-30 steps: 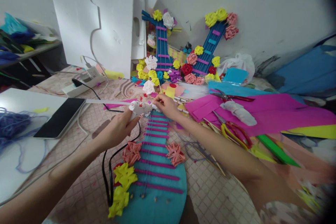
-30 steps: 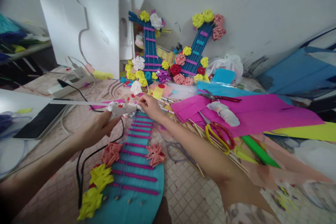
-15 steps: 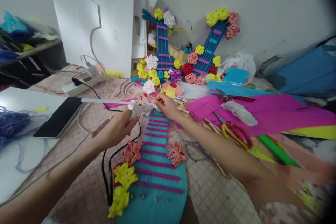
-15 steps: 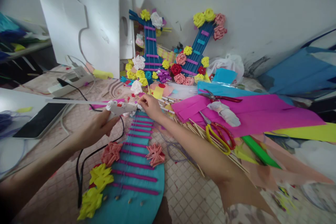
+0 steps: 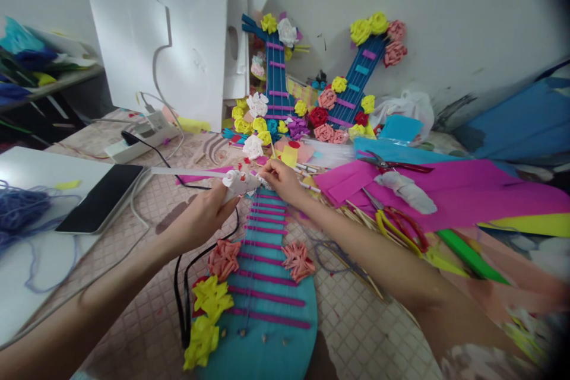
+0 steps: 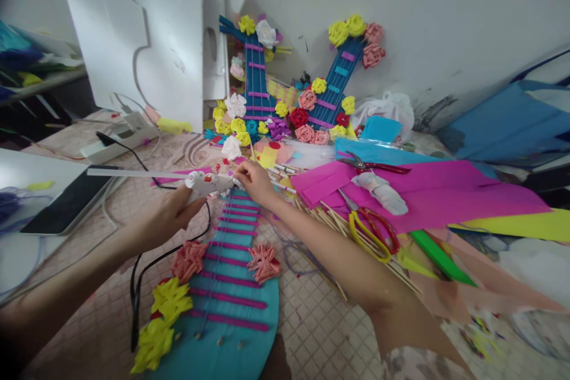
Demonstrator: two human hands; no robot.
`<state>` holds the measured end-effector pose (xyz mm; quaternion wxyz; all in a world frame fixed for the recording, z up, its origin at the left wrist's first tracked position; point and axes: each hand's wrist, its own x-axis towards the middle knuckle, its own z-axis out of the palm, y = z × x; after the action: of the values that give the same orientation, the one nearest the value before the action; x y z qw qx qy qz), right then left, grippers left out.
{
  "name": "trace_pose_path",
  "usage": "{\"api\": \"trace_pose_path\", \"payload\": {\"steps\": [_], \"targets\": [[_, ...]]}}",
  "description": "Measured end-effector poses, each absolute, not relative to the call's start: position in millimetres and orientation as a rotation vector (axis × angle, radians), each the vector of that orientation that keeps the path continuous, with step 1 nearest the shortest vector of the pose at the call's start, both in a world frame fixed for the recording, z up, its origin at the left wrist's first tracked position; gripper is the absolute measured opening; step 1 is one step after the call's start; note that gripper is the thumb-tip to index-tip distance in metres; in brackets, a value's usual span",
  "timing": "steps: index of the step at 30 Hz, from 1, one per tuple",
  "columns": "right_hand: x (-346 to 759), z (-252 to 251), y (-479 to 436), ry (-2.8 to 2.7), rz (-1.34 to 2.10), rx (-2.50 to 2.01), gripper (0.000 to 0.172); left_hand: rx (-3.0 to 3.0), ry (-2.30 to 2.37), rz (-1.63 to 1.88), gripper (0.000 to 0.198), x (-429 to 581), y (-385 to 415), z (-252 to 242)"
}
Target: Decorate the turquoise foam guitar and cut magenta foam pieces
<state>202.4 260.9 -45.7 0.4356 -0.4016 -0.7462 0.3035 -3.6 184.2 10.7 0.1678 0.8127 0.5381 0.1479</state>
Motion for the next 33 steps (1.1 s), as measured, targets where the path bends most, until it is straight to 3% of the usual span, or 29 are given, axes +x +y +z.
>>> {"api": "trace_pose_path", "payload": {"steps": [24,33], "targets": [[202,-49,263,-1.874,0.731,-1.009,0.011,2.395,1.551,0.296,0.04,-3,184,17],[203,-49,265,-1.804,0.851,-1.022,0.012,2.235,1.498,0.409,0.025,-14,182,14]]}}
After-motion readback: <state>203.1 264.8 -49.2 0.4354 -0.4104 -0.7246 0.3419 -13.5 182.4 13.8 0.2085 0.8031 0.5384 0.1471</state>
